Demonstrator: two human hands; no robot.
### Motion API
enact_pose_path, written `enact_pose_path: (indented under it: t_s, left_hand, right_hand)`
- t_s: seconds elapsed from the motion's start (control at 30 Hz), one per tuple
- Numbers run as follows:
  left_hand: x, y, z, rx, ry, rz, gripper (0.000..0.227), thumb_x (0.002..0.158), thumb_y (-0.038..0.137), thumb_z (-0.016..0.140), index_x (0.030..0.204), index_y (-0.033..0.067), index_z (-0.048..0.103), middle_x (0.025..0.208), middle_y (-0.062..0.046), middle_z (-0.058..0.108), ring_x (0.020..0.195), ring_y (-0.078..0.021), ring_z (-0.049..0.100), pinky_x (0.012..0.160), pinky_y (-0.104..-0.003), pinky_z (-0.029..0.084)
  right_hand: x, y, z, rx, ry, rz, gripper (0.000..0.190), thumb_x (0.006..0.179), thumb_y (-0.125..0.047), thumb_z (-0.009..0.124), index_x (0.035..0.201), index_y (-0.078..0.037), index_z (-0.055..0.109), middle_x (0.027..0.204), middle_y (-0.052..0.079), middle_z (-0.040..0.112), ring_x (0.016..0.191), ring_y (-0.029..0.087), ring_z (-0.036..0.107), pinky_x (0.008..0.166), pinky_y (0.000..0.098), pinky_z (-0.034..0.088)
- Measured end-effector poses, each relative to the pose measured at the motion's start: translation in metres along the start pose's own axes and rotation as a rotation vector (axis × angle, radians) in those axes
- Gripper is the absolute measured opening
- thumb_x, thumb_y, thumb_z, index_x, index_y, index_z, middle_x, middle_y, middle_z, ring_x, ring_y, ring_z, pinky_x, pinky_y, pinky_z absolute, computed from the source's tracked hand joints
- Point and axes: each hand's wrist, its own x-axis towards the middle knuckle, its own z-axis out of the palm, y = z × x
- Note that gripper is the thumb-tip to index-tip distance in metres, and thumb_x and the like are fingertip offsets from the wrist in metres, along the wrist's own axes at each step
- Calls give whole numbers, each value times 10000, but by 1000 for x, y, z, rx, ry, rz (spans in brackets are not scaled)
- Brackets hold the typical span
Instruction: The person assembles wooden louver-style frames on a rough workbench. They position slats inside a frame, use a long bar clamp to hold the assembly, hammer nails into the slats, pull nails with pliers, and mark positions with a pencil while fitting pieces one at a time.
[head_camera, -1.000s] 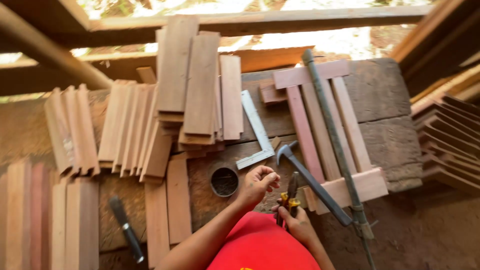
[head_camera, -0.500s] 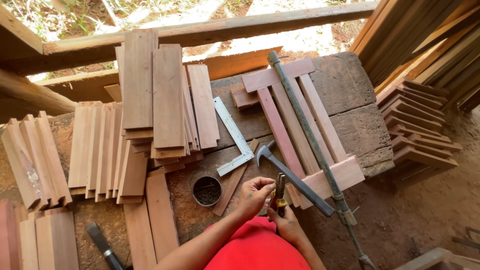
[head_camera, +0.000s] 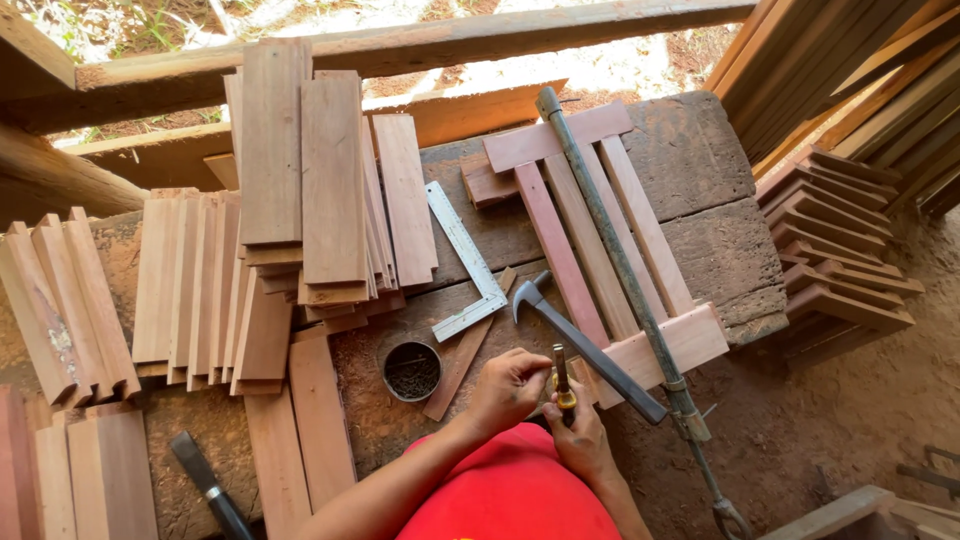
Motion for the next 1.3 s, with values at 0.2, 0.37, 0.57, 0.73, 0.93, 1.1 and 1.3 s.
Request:
enact_pose_path:
  t_s: [0.2,0.37,0.57,0.73,0.93,1.1,1.3]
  left_hand:
    - [9,38,-12,419,-125,198,110,871,152,729,945,93,785,871,-112,724,806,-318,712,689,-397,569]
    - [11,49,-11,455,-162,212,100,864,181,724,904,105,776,873,-89,731,794,-298,718,678,-395,574]
    - [7,70,-8,432,-171,187,102,866,204,734,878,110,771,856,-83,732,787,-288,720,678,-394,573]
    - [3,64,-5,389,-207,211,100,901,197,717,920,111,765,874,-102,726,811,-311,714,700,-408,574]
    - [-4,78,-3,340,-297,191,117,923,179,700,995,107,757,909,-136,725,832,-345,714,715,-430,578]
    - [-12,80,-2,332,-342,330,74,903,136,695,949,80,712,902,-148,704,841,-363,703,729,-445,575]
    - [-23,92,0,291,-432,378,127,901,107,671,1018,65,703,924,-139,699,886,-350,697,757,-449,568]
  right_hand:
    - [-5,-5,-7,-174,38,-3,545,921,-357,666,1357,-63,527,1096,151,689,1000,296,704,850,405,554]
    - [-9,-1,-7,-153,70,-104,569,932,-322,678,1391,-38,496,1211,186,651,1080,316,669,883,414,534]
    - [-16,43,-2,369,16,273,508,997,-163,657,1472,-50,517,1185,129,665,963,266,553,820,403,449]
    - [-19,55,2,322,40,43,439,973,-162,648,1359,-9,507,1093,51,645,999,155,613,880,310,518]
    - [-18,53,1,387,-19,14,618,987,-140,578,1532,-35,306,1345,101,559,1185,177,559,970,308,483]
    - [-20,61,1,207,33,-379,579,1025,-41,563,1544,-10,310,1540,163,448,1434,255,437,1192,350,347]
    - [-12,13,-11,-145,228,-728,556,1018,-40,620,1511,-92,368,1544,126,455,1437,283,486,1178,404,459]
